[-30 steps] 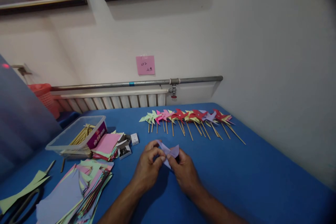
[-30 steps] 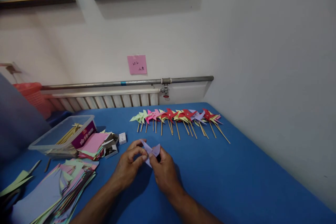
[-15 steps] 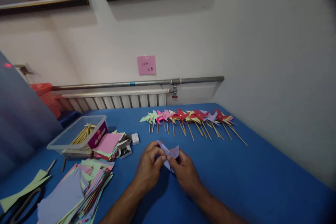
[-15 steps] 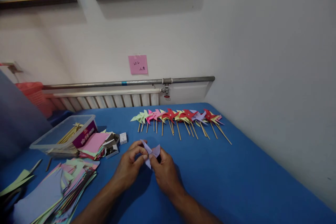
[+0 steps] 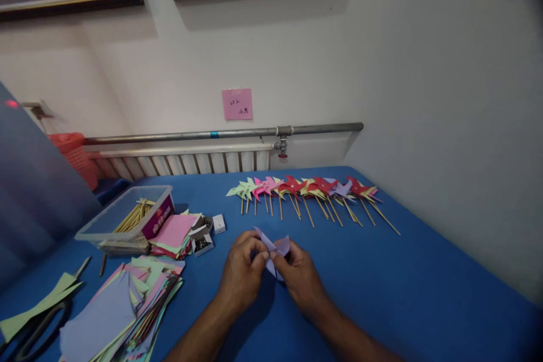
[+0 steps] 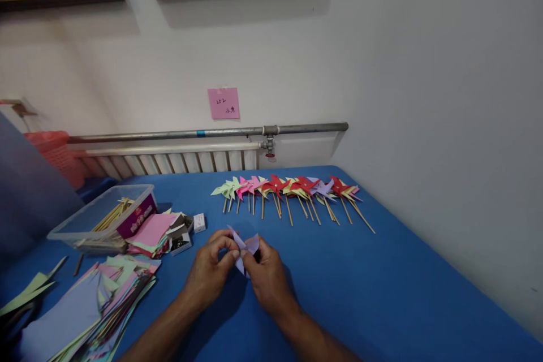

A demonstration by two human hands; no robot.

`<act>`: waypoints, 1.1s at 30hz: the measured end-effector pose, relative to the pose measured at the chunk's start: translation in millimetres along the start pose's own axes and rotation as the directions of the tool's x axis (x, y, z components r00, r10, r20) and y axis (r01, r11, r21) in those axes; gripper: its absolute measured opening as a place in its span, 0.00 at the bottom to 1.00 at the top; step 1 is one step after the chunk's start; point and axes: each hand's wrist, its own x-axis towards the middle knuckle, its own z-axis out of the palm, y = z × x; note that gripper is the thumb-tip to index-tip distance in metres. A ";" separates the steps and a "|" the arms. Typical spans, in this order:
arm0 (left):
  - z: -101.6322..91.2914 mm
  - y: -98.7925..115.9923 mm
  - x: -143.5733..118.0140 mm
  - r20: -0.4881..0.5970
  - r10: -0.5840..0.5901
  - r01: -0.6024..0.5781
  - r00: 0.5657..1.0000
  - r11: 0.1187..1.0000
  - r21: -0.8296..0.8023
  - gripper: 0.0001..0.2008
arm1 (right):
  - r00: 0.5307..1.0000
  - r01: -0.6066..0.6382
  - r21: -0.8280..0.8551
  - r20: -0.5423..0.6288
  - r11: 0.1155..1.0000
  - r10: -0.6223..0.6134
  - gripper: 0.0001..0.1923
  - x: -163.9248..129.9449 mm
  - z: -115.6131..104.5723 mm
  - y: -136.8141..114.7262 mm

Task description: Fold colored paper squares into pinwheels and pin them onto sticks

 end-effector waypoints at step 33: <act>-2.1 7.4 -1.1 0.005 -0.005 0.004 1.000 0.993 0.117 0.08 | 0.998 -0.020 -0.022 0.054 1.000 0.021 0.11 -0.4 -2.9 -5.4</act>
